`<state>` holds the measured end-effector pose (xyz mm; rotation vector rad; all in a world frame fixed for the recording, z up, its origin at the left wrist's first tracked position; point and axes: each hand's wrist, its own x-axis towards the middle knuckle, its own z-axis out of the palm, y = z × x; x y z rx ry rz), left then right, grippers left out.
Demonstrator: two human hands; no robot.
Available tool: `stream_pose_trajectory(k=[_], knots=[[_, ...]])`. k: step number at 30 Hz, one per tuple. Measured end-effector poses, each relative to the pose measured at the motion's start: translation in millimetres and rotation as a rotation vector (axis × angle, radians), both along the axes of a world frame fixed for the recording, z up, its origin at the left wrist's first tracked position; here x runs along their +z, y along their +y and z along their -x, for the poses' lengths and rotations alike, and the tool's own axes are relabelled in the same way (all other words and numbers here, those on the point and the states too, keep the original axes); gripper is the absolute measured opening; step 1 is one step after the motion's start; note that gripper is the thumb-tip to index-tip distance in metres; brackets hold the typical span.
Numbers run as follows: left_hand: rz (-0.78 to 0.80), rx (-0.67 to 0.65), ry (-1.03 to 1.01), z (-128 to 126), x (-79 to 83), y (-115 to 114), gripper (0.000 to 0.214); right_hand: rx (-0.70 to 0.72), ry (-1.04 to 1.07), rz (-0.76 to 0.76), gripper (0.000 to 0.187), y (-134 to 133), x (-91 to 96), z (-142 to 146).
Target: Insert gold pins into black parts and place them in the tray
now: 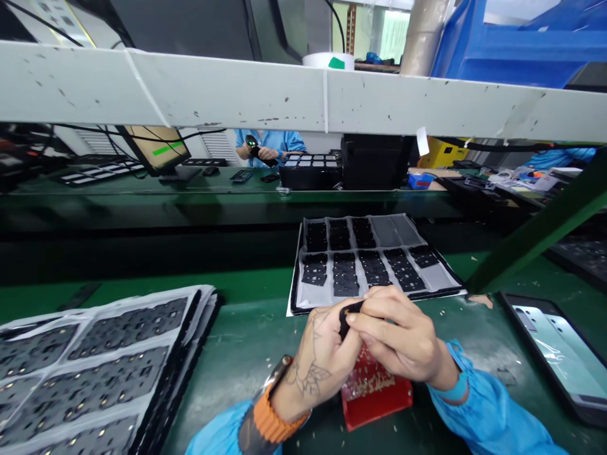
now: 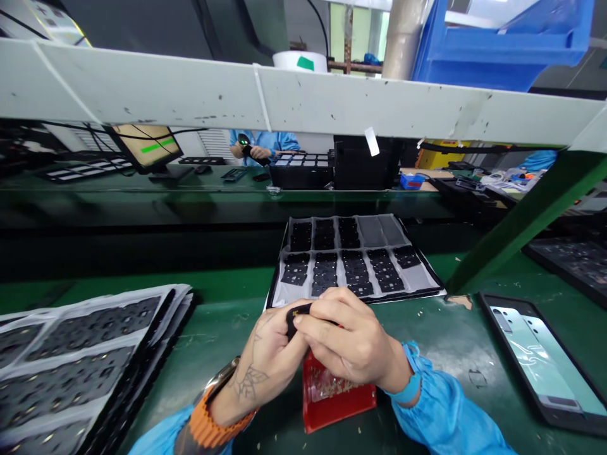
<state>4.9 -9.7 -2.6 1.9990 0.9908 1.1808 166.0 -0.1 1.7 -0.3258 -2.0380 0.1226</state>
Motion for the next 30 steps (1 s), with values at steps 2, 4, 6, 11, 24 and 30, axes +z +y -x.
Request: stream_pose_trajectory(k=[2,4,6,11,24,30], knots=[[0.004,-0.013,-0.005,-1,-0.9,0,0.017,0.003,0.005,0.007,0.026,1,-0.7,0],[0.010,-0.022,-0.010,-1,-2.2,1,0.017,0.003,0.013,0.007,0.026,2,-2.0,0],[0.033,-0.026,-0.015,-1,-3.1,3,0.019,0.013,0.025,0.014,0.025,3,-3.0,1],[0.057,-0.023,-0.027,9,2.2,12,0.026,0.081,0.190,0.179,0.006,-1,3.4,-8],[0.250,-0.023,-0.169,29,9.6,18,0.028,0.062,-0.474,0.720,0.025,-9,16.2,-36],[0.298,-0.099,-0.200,22,3.3,17,0.032,-0.067,0.006,0.764,0.020,-3,11.3,-29]])
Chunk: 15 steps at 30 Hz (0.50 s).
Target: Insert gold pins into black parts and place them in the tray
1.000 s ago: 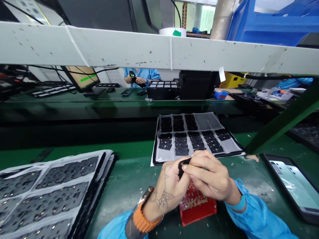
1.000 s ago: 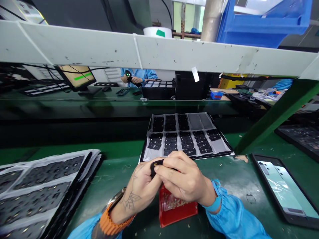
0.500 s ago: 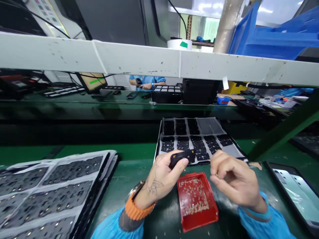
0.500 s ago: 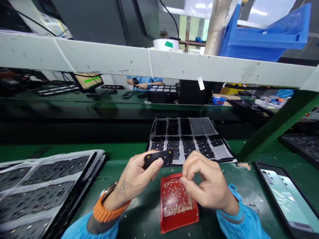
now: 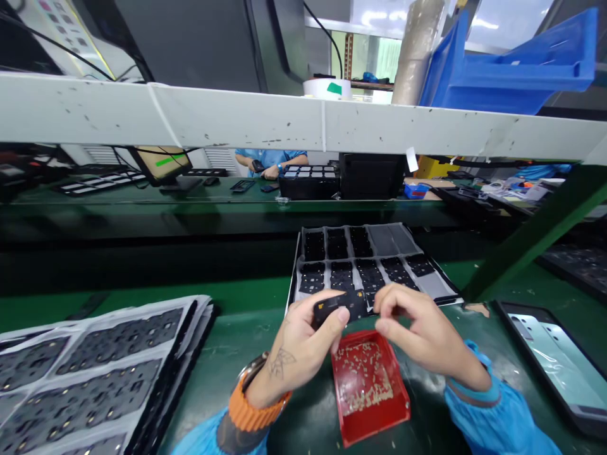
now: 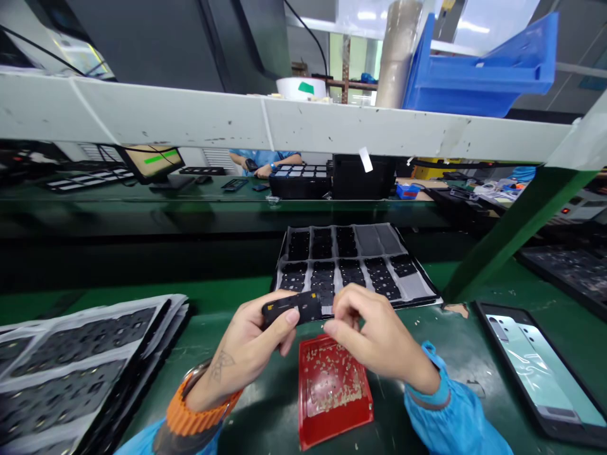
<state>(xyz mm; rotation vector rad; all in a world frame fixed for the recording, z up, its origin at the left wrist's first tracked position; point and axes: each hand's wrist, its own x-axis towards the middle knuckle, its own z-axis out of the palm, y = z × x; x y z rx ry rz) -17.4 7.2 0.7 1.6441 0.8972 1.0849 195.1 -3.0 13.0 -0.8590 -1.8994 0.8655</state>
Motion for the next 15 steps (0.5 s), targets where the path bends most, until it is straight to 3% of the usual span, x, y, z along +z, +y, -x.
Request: stream_pose_trajectory(k=[2,4,10,15], knots=[[0.000,-0.037,0.026,-3,-1.1,-1,0.032,-0.052,0.199,0.105,0.018,1,-5.8,6],[-0.025,-0.052,0.064,-7,-1.8,-3,0.031,-0.007,0.312,0.192,0.023,3,-11.5,13],[-0.254,0.053,0.199,-15,-2.3,-5,0.023,0.006,0.430,0.204,0.016,11,-22.3,25],[-0.247,0.079,0.198,-17,-4.3,-6,0.025,-0.013,0.503,0.260,0.028,12,-30.1,27]])
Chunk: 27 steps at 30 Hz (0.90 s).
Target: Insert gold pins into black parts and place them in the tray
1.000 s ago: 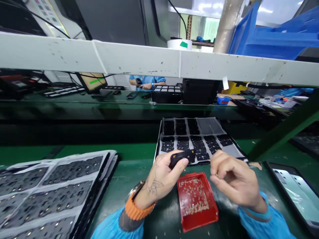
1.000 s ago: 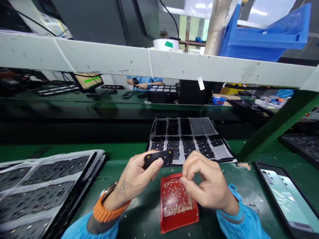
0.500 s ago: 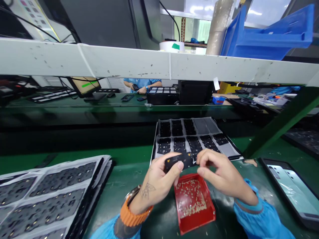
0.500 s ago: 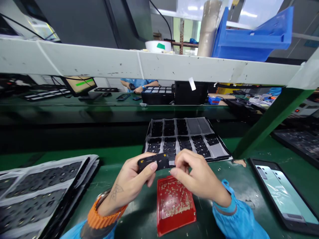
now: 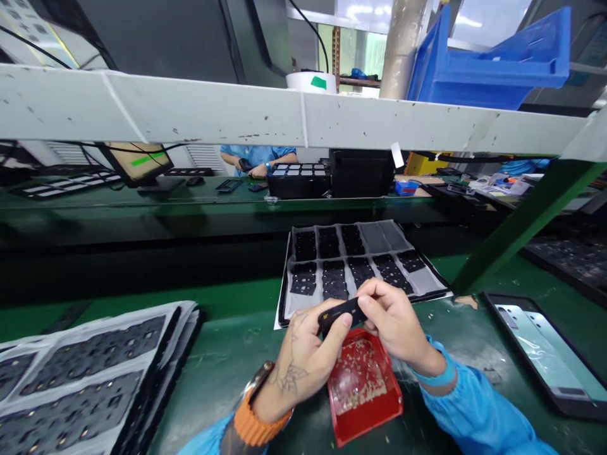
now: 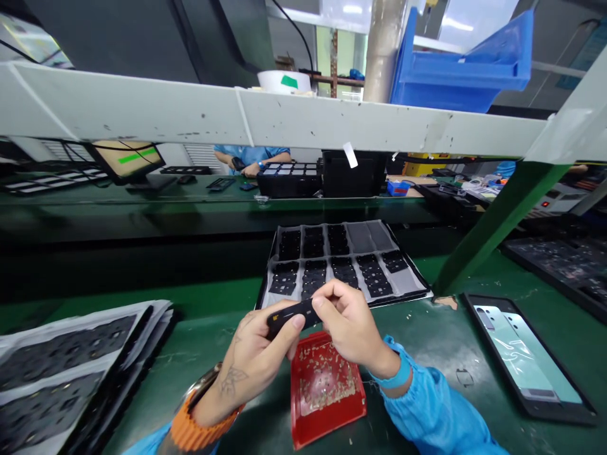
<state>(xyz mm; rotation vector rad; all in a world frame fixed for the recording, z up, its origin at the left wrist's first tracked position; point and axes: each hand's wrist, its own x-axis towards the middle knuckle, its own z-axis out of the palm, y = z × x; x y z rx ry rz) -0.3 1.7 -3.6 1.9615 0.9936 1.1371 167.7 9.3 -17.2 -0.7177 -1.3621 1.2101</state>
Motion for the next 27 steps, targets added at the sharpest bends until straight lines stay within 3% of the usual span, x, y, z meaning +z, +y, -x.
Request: stream_pose_trajectory(k=[6,11,17,23,27], knots=[[0.145,-0.021,-0.092,3.2,-1.7,-0.1,0.028,0.101,-0.007,-0.004,0.032,0.1,-0.7,-0.1],[0.128,-0.038,-0.043,3.8,-2.2,1.1,0.029,0.031,-0.014,0.077,0.031,1.6,-2.9,2.8],[0.401,-0.133,-0.259,4.5,-8.8,3.4,0.024,-0.066,0.038,0.136,0.040,1.3,-1.3,4.7],[0.533,-0.021,-0.400,-0.2,-8.7,6.5,0.028,-0.063,0.046,0.123,0.044,-1.5,0.4,5.9],[0.500,0.017,-0.398,-2.2,-9.7,6.3,0.040,-0.072,0.046,0.121,0.045,-0.5,-2.7,7.3]])
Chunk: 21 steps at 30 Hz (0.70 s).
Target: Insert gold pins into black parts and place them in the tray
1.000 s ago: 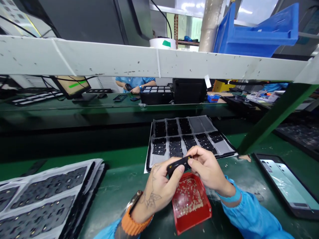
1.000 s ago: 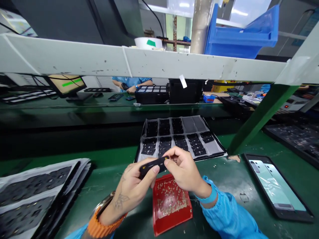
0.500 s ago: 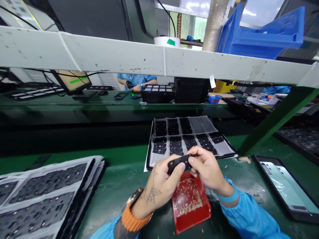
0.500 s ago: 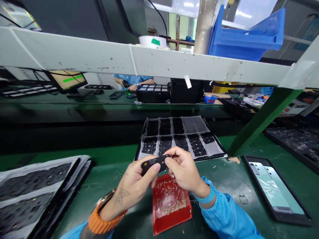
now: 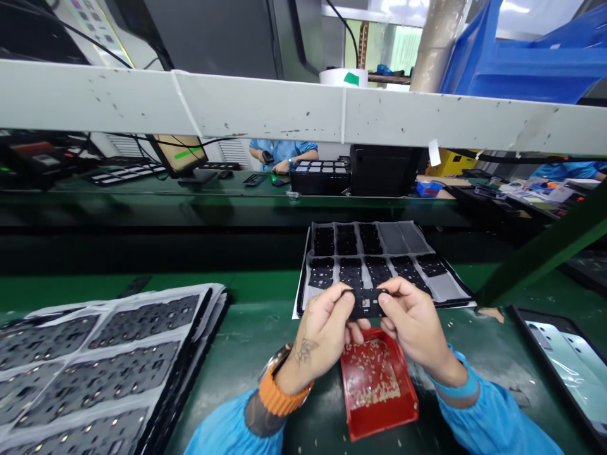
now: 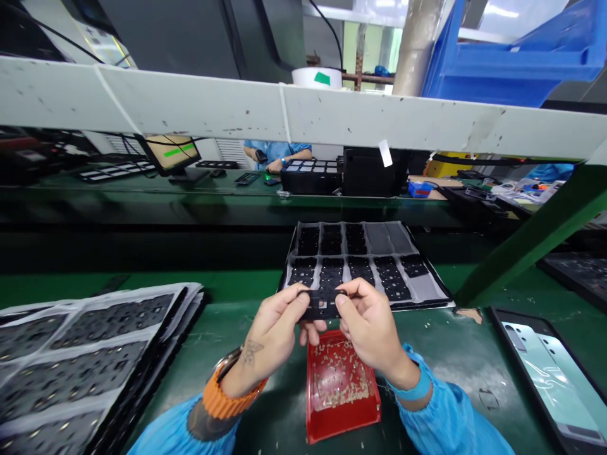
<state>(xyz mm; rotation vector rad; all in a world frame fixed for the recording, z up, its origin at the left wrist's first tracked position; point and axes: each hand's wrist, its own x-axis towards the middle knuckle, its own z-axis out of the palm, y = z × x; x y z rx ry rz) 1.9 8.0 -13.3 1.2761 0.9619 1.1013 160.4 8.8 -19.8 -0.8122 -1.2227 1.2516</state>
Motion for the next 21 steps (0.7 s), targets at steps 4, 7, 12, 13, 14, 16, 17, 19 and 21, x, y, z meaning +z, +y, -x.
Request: stream_pose_trajectory(k=[4,7,12,13,14,16,17,19,21], knots=[[-0.059,-0.004,-0.024,0.8,-0.5,-0.1,0.051,-0.017,-0.026,0.015,0.047,2.4,-0.8,-0.6],[0.007,-0.043,-0.051,1.1,2.0,0.7,0.044,-0.033,-0.033,0.007,0.047,2.8,-0.7,-1.5],[0.055,0.021,-0.018,-0.8,4.1,2.3,0.032,-0.069,-0.028,-0.027,0.045,-0.1,-2.8,0.5],[0.056,0.034,-0.006,-1.3,3.7,2.4,0.032,-0.073,-0.028,-0.036,0.045,-0.9,-3.4,1.1],[0.053,0.043,0.005,-1.7,3.0,2.5,0.032,-0.075,-0.028,-0.046,0.044,-1.4,-3.8,1.6],[0.025,0.054,0.017,-2.2,1.1,2.5,0.037,-0.068,-0.025,-0.057,0.043,-1.9,-4.3,2.0],[0.001,0.056,0.018,-2.3,0.1,2.3,0.041,-0.061,-0.021,-0.056,0.042,-1.8,-4.3,1.9],[-0.051,0.059,0.002,-2.2,-1.5,1.9,0.051,-0.044,-0.012,-0.042,0.043,-0.9,-4.1,1.2],[-0.065,0.045,-0.028,-1.6,-1.8,1.7,0.054,-0.032,-0.011,-0.027,0.044,0.5,-3.9,0.2]])
